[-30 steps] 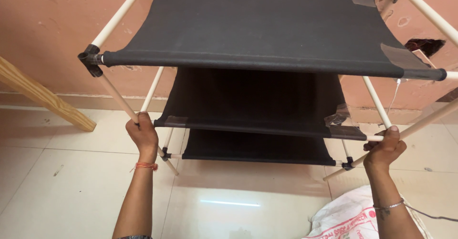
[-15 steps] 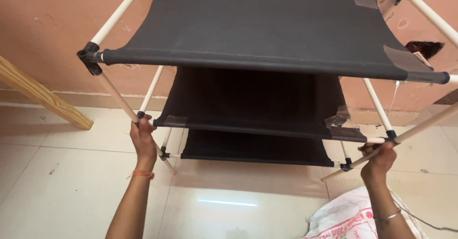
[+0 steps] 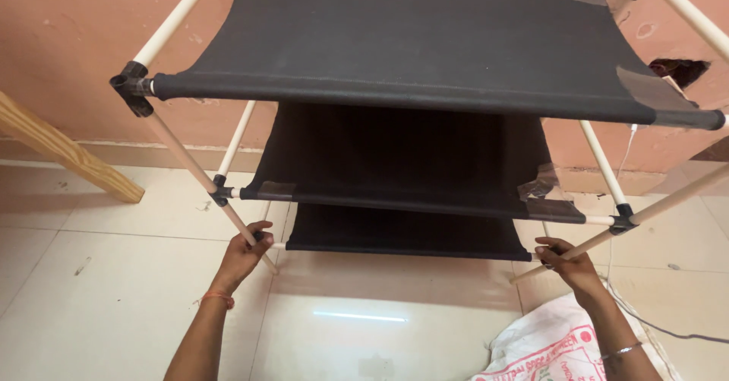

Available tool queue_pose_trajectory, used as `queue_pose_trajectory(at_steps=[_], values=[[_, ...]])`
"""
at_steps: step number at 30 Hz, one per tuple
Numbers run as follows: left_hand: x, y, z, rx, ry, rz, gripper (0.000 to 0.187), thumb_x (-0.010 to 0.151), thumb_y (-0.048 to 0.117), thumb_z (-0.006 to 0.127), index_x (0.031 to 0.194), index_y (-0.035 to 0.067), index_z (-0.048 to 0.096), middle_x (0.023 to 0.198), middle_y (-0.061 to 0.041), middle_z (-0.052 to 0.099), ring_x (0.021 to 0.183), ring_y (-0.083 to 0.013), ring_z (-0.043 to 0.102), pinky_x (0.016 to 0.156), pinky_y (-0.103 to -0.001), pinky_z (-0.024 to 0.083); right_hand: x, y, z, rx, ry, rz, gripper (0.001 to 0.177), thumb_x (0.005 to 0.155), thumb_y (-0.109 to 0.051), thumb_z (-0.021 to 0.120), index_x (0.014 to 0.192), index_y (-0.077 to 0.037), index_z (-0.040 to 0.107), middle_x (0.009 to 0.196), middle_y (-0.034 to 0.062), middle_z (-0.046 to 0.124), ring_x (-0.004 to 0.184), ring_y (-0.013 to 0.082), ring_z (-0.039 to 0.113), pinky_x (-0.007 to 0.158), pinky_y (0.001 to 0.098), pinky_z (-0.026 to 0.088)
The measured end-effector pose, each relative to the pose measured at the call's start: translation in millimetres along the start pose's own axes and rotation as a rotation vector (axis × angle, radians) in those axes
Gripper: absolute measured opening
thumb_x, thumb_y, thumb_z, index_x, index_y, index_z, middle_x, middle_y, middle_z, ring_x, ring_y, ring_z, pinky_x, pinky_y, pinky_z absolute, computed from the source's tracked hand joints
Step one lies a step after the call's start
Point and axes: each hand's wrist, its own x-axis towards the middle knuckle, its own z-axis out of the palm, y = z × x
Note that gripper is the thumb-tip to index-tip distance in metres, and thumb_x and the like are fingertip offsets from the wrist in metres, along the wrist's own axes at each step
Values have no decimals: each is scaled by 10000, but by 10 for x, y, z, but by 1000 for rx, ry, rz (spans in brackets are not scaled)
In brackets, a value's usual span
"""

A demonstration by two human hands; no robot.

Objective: The person assembles a three-tier fabric shelf by inserting white tubular poles into black plastic connectors and securing the fabric shelves. The person repeatedly adjusts the frame and shelves to ensure stability.

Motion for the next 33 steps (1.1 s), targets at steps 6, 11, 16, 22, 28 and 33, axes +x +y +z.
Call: queue_pose_trajectory(at_steps=[6, 11, 16, 22, 28, 33], values=[[74, -175, 122, -88, 59, 14, 347, 937, 233, 741, 1237, 64, 703, 877, -93, 573, 856, -216, 539, 811, -380, 491, 29, 122, 129, 49, 83, -79, 251, 938, -188, 760, 987, 57, 731, 835, 70, 670, 804, 147, 611, 740, 294, 485], [-179, 21, 267, 281, 308, 110, 498, 925, 293, 747, 1257, -18, 545, 1063, -171, 575, 901, -279, 603, 809, -381, 514, 38, 192, 242, 28, 227, -127, 257, 982, -232, 720, 951, 23, 724, 839, 50, 682, 766, 140, 608, 714, 294, 496], [-512, 333, 314, 892, 683, 490, 714, 829, 274, 758, 1323, -93, 396, 1184, -279, 508, 1097, -436, 539, 940, -522, 432, 35, 213, 252, 65, 236, -141, 252, 978, -231, 715, 961, 20, 720, 874, 54, 704, 759, 139, 622, 710, 289, 512], [-611, 352, 278, 1085, 542, 721, 454, 886, 87, 641, 1310, 29, 489, 1230, -239, 533, 1207, -410, 537, 1038, -514, 411, 104, 322, 199, 74, 237, -148, 236, 975, -217, 728, 955, 18, 724, 852, 58, 690, 764, 140, 619, 701, 292, 499], [-537, 271, 599, 1108, 237, 767, 502, 767, -18, 596, 1268, -12, 618, 1196, -224, 618, 1167, -349, 585, 1059, -418, 431, 157, 441, 209, 159, 229, -180, 236, 997, -217, 736, 977, 18, 719, 854, 58, 672, 770, 128, 561, 702, 288, 453], [-234, 273, 815, 1115, 336, 681, 407, 748, 40, 662, 1153, -2, 662, 944, -133, 635, 920, -296, 611, 863, -409, 494, 167, 433, 218, 178, 234, -179, 243, 1004, -235, 699, 993, 8, 700, 896, 45, 698, 793, 117, 593, 730, 278, 487]])
